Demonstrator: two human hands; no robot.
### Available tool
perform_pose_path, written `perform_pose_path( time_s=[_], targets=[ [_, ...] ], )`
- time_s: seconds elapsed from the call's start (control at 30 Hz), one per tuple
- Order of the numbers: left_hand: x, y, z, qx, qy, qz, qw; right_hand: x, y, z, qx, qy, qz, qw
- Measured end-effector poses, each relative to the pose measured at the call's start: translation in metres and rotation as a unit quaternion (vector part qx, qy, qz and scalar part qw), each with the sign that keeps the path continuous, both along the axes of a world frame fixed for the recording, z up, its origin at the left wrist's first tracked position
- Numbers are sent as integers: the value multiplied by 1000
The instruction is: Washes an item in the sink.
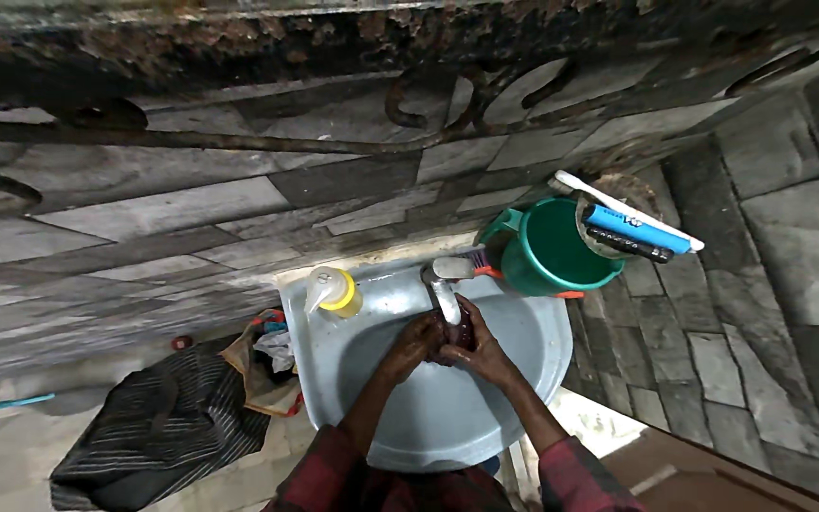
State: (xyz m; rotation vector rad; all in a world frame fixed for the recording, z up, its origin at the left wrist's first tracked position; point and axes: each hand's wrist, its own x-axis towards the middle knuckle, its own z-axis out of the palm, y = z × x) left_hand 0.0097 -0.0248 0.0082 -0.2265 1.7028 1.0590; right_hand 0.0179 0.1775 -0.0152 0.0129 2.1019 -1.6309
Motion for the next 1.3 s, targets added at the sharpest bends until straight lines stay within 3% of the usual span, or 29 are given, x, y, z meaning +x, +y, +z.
perform_pose_path(
  time_s=[0.07,0.13,0.27,0.43,0.53,0.6,0.67,0.77,0.87,0.97,1.07,1.17,1.23,1.3],
  targets=[
    [-3,4,22,-37,-45,61,996,5,-1,4,37,24,5,999],
    [-6,6,31,-51,-62,82,993,9,-2,2,60,47,-55,996],
    [7,3,-14,-44,-7,64,997,12,-10,-19,21,43,-161,986],
    [11,11,-16,-59,-17,101,993,18,-17,-12,39,14,-169,985],
    [21,3,-25,99,100,223,965,23,-18,-8,2,12,-144,990],
    [-4,16,-2,156,111,272,943,23,-18,-8,-14,49,-99,994],
    [-19,25,-1,181,103,280,937,20,-21,-6,23,84,-85,993],
    [-17,26,-21,260,100,246,928,13,-24,-12,72,136,-147,977],
    [-2,23,-11,251,130,246,927,9,-23,-22,43,154,-224,961],
    [21,30,-18,202,169,348,900,13,-16,-16,-13,102,-314,944],
    [48,47,-27,98,48,503,857,12,-15,-4,-111,26,-342,933],
    [51,55,-26,150,-196,570,784,12,-31,12,-230,-52,-414,879],
    [43,62,-31,218,-227,584,749,15,-40,19,-298,-73,-449,839],
    [32,69,-39,277,-195,582,739,23,-48,23,-338,-89,-460,816]
  ],
)
